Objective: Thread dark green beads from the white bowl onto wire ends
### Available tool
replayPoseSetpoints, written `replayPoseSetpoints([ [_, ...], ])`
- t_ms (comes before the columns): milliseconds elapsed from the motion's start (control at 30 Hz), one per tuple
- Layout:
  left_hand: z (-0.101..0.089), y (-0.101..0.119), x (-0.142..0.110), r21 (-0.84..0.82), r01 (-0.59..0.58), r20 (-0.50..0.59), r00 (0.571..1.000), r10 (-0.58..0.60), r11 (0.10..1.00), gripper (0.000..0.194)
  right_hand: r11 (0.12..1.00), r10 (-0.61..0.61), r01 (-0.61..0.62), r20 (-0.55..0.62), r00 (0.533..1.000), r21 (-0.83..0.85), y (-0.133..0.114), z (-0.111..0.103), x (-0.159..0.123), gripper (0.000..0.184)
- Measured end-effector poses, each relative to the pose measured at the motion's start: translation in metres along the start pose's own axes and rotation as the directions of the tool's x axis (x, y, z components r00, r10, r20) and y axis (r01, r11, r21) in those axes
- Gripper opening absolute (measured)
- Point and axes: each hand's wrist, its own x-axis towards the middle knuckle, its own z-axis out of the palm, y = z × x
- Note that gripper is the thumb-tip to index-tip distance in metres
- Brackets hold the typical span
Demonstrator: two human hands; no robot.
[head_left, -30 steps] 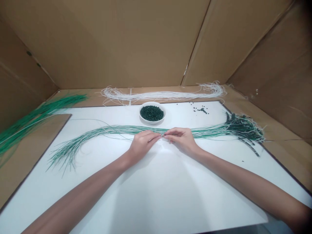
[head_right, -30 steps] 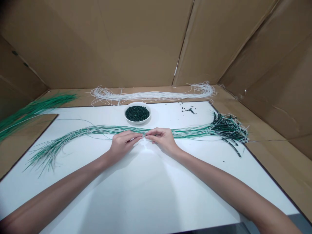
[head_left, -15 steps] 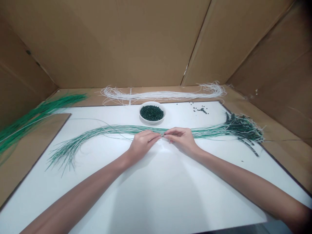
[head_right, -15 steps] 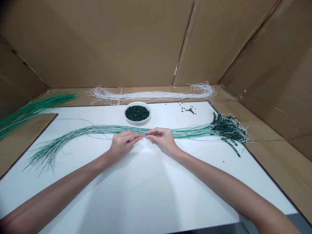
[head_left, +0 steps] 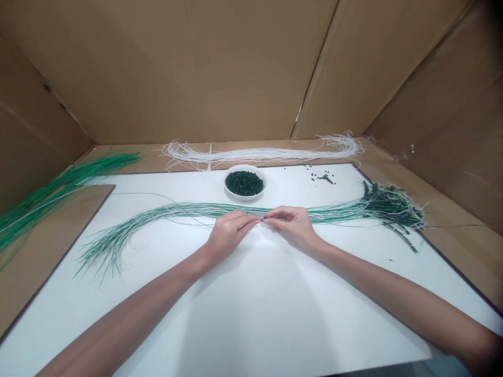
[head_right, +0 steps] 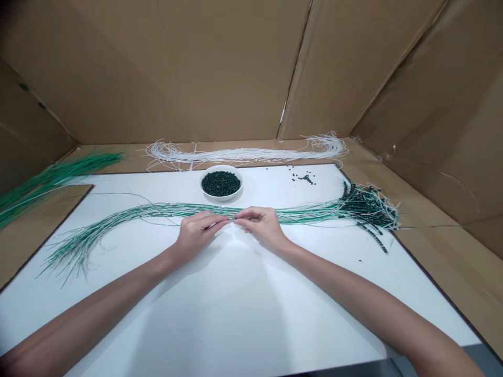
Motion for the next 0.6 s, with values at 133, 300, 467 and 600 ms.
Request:
replayPoseSetpoints([
  [133, 0.0004, -0.0007, -0.0005, -0.007, 0.002, 0.006, 1.0, -0.002, 1.0, 0.013, 1.0, 0.0, 0.0, -0.002, 1.0, 0.0, 0.0001, -0.0001, 0.0, 0.016],
  [300, 0.0004, -0.001, -0.0006, -0.006, -0.003, -0.001, 1.0, 0.003, 1.0, 0.012, 1.0, 0.0, 0.0, -0.002, 1.0, -0.013, 0.0, 0.0004, -0.0001, 0.017],
  [467, 0.0001, -0.0006, 0.0001, 0.018, -0.015, 0.002, 1.0, 0.015, 1.0, 0.012, 0.999, -0.014, 0.015, 0.008, 1.0, -0.048, 0.0006, 0.0003, -0.0021, 0.018],
  [600, 0.0003, -0.0012, 0.0, 0.034, -0.039, 0.003, 0.999, 0.039, 0.999, 0.012, 0.996, -0.026, 0.028, 0.031, 0.999, -0.082, 0.002, -0.0005, -0.0029, 0.019],
])
